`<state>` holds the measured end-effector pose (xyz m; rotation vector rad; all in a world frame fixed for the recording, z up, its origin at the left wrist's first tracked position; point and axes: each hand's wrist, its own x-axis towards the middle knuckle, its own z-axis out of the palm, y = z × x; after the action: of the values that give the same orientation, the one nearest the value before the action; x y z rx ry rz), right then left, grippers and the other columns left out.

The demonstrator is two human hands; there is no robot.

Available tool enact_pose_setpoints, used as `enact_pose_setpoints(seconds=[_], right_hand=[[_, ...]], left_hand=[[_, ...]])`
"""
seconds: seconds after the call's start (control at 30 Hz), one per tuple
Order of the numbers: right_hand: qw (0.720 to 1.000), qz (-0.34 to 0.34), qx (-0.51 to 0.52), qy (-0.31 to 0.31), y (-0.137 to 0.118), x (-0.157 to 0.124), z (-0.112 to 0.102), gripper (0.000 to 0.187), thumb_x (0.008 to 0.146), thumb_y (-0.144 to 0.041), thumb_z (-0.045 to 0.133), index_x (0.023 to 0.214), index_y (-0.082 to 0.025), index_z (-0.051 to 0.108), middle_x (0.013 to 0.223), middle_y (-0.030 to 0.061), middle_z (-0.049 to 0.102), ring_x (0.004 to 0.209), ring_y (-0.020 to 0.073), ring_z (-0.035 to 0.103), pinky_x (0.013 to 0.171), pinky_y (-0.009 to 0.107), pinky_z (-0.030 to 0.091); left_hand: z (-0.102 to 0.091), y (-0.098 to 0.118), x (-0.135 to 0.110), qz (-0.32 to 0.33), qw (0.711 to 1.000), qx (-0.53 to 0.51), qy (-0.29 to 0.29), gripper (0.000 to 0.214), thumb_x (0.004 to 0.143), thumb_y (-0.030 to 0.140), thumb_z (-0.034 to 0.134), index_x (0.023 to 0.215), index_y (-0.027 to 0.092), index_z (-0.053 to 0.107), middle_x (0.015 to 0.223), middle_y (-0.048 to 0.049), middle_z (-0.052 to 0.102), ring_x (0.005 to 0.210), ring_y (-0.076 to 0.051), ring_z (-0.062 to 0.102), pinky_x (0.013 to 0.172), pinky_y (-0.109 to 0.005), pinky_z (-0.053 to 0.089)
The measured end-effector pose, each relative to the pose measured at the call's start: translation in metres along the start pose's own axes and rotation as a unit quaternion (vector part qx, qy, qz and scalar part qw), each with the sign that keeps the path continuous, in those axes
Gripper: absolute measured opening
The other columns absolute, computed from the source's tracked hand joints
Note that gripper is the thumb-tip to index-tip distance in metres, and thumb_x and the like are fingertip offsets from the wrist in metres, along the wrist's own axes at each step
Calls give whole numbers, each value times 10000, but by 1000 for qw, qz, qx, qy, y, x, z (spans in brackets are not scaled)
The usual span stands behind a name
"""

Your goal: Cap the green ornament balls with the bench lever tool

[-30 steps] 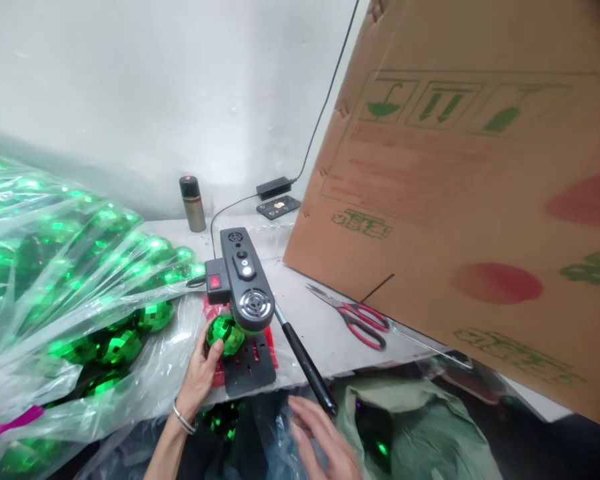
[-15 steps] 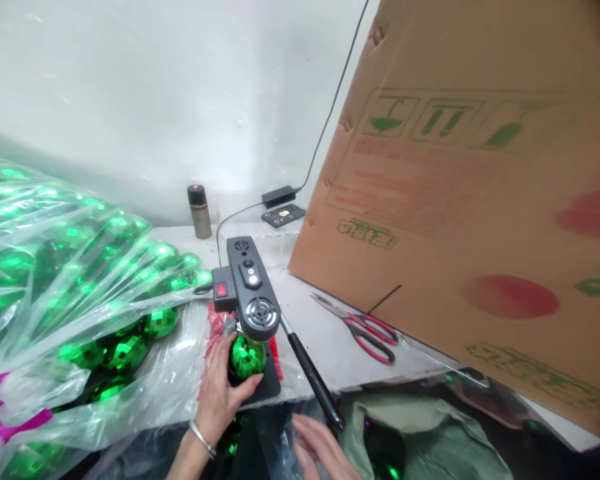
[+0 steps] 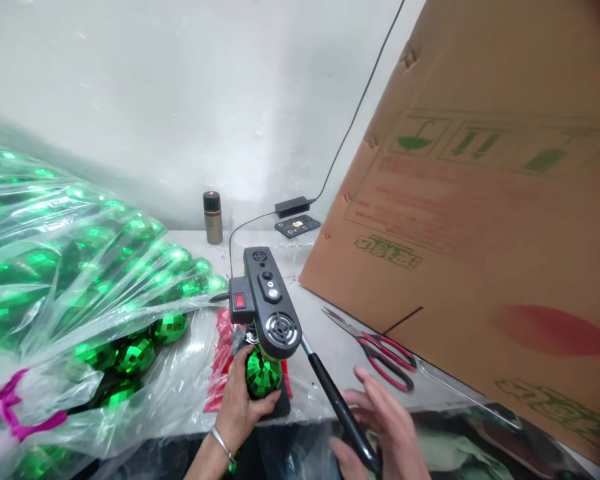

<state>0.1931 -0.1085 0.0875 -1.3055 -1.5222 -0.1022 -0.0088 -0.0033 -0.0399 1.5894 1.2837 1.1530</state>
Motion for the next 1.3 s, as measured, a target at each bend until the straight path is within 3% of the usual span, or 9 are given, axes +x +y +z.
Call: enact_pose_setpoints(seconds=[0.13,0.23,0.3,0.37,0.5,0.73,0.97,1.1,1.3], right_hand=[[994,-58,28,84,-29,30,24,319,1116,-424,627,1288,-195,768,1233,167,819,1049,270,830,723,350,702],[988,-120,77,62,-40,51,42,246,1137,-282,563,983,-200,736,945,72,813,809,185,801,666,281,641],[985,-109,108,80,-45,57,53,335,1141,-213,515,826,-211,630,805,17,731,657,130,704,615,250,573],[984,-47,124,122,-50,55,63,400,1156,-215,474,764,-217,554,758,-3,661,610,110,618,612,253,526],[979,21,137,150,-55,45,72,431,1173,-261,469,746,-223,516,748,-18,629,623,114,582,683,284,513],[985,-27,129,109,-44,46,65,430,1163,-224,465,740,-215,538,719,-22,630,595,101,581,622,253,463],[975,-4,154,159,-48,42,74,447,1149,-219,497,703,-214,517,702,-35,614,585,95,553,692,270,490],[975,0,164,151,-44,39,75,459,1150,-248,518,692,-210,525,699,-22,620,573,98,550,585,249,424],[969,-13,186,159,-46,43,78,415,1121,-201,513,706,-210,527,688,-21,594,568,101,537,550,244,411]], left_hand=[[2,-1,1,3,1000,-15,-2,802,718,376,888,1434,160,596,1422,-210,725,1359,-451,702,1190,-670,551],[5,-4,1,8,1000,-20,0,820,714,385,882,1438,147,580,1431,-224,712,1355,-463,697,1186,-694,544],[8,-6,1,6,1000,-20,3,835,701,373,882,1442,143,575,1425,-226,712,1343,-468,702,1178,-702,547],[9,-8,0,3,1000,-18,4,839,694,362,881,1444,142,576,1416,-222,717,1334,-466,708,1171,-700,555],[11,-9,-2,5,1000,-7,9,827,705,354,874,1450,143,583,1425,-215,720,1344,-454,711,1178,-682,565],[9,-7,-3,24,1000,6,19,819,678,287,878,1437,146,606,1424,-217,737,1338,-451,725,1168,-672,588],[11,-9,-3,36,999,12,25,814,692,322,883,1436,150,599,1420,-222,742,1336,-451,731,1165,-681,591],[13,-13,-2,45,998,15,36,815,695,368,888,1426,151,602,1411,-225,745,1332,-462,731,1157,-694,592],[13,-12,-1,43,998,20,33,811,679,364,880,1415,154,611,1379,-209,754,1291,-445,747,1133,-670,610]])
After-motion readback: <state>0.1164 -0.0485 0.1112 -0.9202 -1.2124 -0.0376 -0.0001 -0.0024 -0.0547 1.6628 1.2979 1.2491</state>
